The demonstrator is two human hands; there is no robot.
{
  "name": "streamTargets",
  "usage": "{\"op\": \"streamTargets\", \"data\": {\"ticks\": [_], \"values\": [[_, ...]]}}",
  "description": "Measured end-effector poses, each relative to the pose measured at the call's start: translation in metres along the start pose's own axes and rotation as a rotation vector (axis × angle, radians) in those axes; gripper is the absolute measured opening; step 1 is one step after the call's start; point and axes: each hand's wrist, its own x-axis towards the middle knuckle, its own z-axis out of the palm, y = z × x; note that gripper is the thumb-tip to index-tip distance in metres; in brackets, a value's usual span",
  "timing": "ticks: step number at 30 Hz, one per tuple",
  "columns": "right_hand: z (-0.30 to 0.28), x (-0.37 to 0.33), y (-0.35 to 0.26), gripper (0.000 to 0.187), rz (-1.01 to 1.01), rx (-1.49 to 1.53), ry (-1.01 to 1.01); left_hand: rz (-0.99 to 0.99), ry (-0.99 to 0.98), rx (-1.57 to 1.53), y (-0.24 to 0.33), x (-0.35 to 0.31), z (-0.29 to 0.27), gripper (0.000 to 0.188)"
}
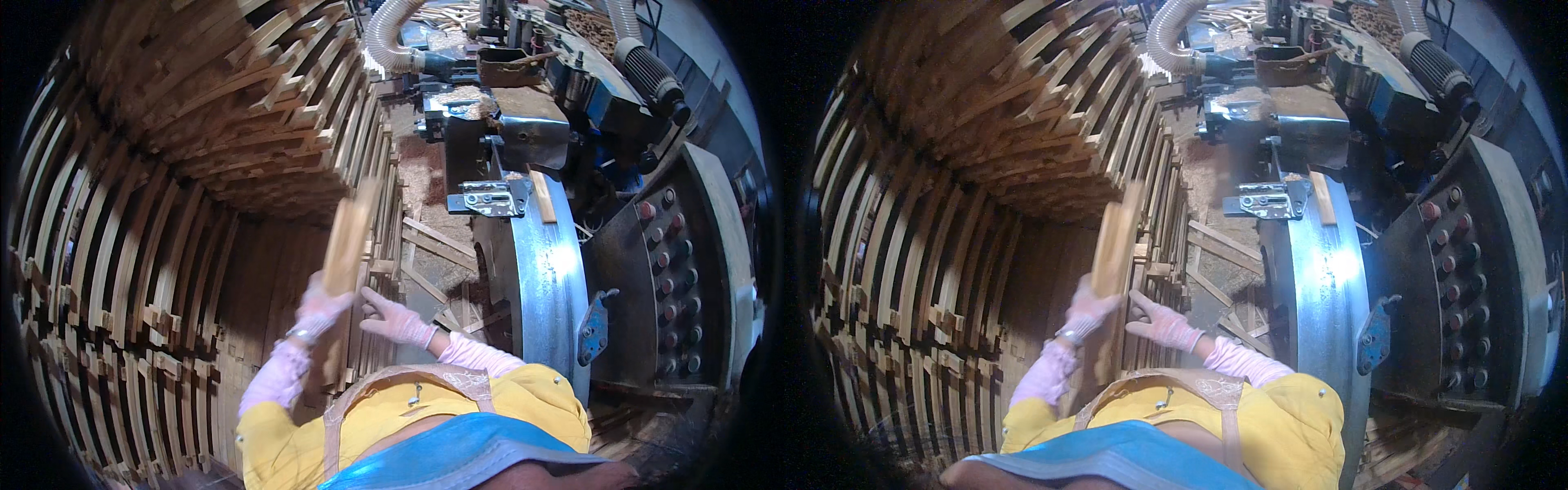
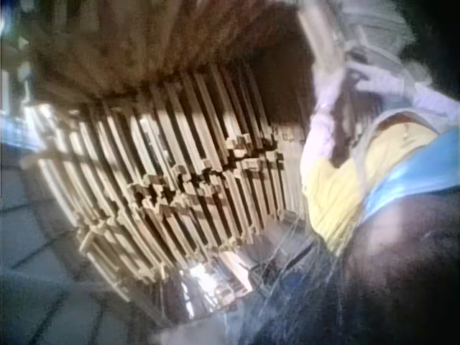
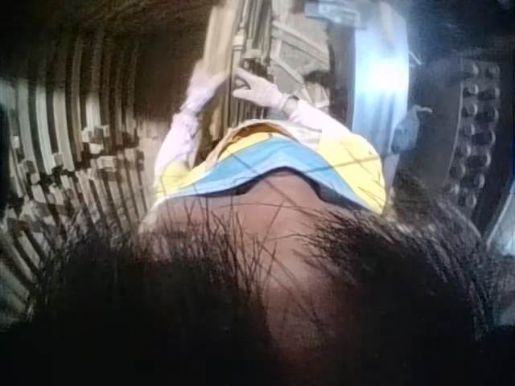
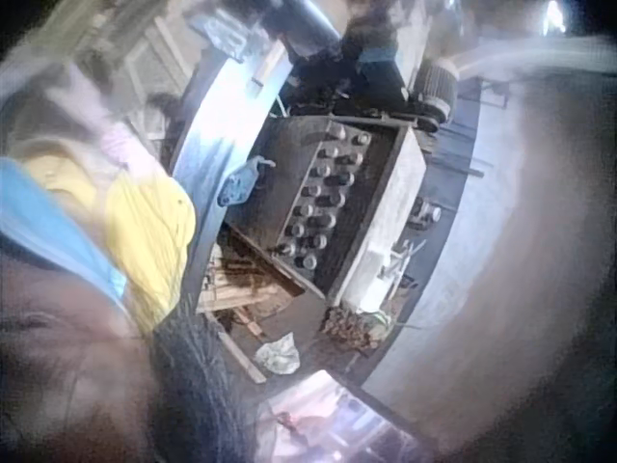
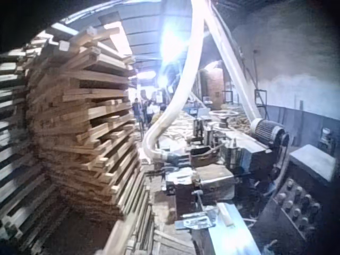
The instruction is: The person picks up wood strips by hand, feeds them into a processing machine one by one, and then places the processed strips onto a large stack of wood.
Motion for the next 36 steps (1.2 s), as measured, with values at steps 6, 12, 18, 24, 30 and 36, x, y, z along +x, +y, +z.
{"op": "streamTargets", "data": {"ticks": [6, 12, 18, 24, 30, 36], "values": [[-0.088, -0.061, 0.021, 0.034, -0.095, -0.024, 0.643, 0.187, -0.258, -0.723, 0.094, 0.053, 0.148, 0.057], [-0.214, -0.196, 0.025, 0.055, 0.787, -0.844, 0.856, 0.044, -0.272, -0.912, 0.095, 0.063, 0.181, 0.028], [-0.282, -0.168, 0.132, 0.059, 0.665, -1.314, 0.925, -0.048, 0.018, -1.073, 0.062, 0.067, 0.157, 0.022], [-0.387, -0.047, 0.116, 0.032, 0.397, -1.197, 1.05, -0.071, 0.082, -1.196, 0.104, 0.023, 0.126, 0.028], [-0.238, -0.02, 0.072, 0.053, -0.135, -0.24, 0.289, 0.058, 0.141, -1.477, 0.118, 0.052, 0.119, 0.031], [-0.175, -0.103, 0.018, 0.047, 0.071, 0.13, 0.365, 0.208, -0.269, -1.357, 0.146, 0.105, 0.177, 0.046]]}}
